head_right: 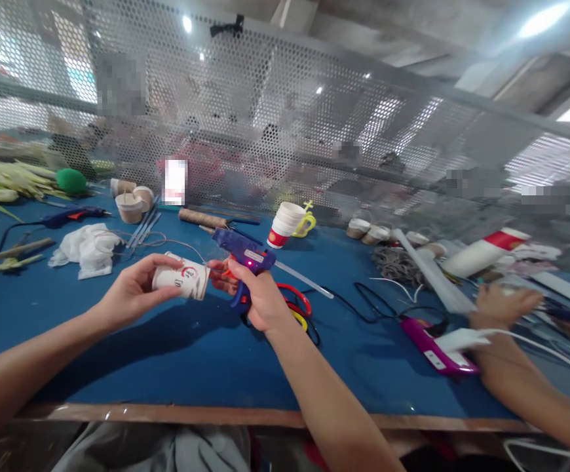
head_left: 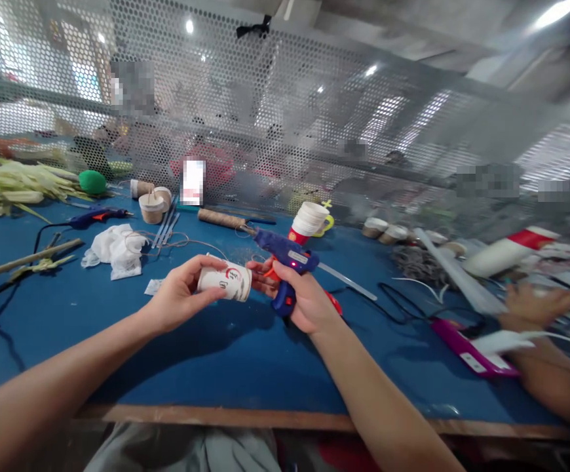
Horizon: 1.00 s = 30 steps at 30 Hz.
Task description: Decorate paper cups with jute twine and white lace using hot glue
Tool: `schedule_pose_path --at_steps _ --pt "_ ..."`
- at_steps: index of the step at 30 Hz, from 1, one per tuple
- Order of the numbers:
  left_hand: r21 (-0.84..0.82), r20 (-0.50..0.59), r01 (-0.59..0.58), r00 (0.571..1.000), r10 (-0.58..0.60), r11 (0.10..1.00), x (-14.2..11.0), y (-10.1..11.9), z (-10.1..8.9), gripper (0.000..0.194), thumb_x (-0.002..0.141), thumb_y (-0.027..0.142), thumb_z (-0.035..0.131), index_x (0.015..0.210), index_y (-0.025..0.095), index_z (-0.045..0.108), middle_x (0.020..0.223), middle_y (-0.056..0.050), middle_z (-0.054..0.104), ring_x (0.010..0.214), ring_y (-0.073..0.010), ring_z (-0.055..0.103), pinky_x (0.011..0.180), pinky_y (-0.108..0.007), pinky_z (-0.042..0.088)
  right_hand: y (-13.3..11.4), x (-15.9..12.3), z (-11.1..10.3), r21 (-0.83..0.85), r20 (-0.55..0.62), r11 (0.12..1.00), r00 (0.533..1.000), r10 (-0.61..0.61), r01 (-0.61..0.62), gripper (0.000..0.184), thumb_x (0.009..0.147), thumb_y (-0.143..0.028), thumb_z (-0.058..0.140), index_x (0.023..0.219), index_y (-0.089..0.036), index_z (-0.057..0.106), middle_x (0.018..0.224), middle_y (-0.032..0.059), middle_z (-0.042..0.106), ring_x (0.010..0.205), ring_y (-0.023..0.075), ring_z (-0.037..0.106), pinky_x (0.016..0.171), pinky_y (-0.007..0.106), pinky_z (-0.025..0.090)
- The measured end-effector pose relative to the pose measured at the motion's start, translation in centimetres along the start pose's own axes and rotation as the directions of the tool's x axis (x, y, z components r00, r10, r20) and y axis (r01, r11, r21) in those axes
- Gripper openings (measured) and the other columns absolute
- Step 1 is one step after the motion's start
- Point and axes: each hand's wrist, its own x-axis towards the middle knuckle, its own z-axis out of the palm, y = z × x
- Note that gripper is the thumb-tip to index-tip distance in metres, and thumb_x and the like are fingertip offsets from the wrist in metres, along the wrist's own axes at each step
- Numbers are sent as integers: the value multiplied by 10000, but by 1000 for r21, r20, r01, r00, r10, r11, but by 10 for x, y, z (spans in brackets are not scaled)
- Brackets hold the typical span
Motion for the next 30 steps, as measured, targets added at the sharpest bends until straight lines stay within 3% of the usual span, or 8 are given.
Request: schedule_pose_path --at_steps 5,9,14,19,24,30 --pt "189 87 -54 996 38 980 -2 -4 0 292 742 256 624 1010 175 539 1012 -55 628 773 -117 589 706 -224 461 4 2 -4 -52 -8 998 1000 -27 26 253 596 -340 766 739 -167 650 792 39 721 755 168 661 780 321 503" --pt "398 183 -139 981 70 907 -5 -1 1 295 761 248 588 1043 182 535 947 -32 643 740 -116 584 667 -214 443 6 2 -7 -94 -6 996 1000 -14 13 256 596 -357 764 729 -169 653 804 40 723 700 155 644 702 300 499" --pt "529 260 -185 964 50 828 -8 4 2 315 782 273 562 1085 195 519 896 -21 649 677 -119 575 625 -219 432 7 1 -7 -82 30 996 999 25 -23 229 624 -346 752 732 -165 663 800 52 726 656 154 634 662 305 502" --pt "501 285 -200 957 58 842 -9 4 2 480 781 332 579 1218 179 454 983 -55 658 734 -140 600 658 -232 458 12 -1 -3 -111 52 993 998 -22 28 170 669 -314 723 750 -170 682 786 39 724 703 171 654 690 313 505" --pt "395 243 -162 968 67 904 -6 5 2 382 873 295 443 1234 184 498 1133 -65 643 895 -146 626 784 -229 471 15 -1 1 -121 25 992 999 -43 46 200 626 -321 745 735 -165 685 780 47 722 754 194 662 702 316 502" --pt "358 312 -117 950 0 926 -2 11 -2 425 810 238 554 1230 178 531 1209 -57 613 1049 -177 596 923 -266 435 14 -4 2 -123 39 992 999 -27 31 187 641 -317 735 763 -188 677 772 32 722 713 171 657 705 317 503"
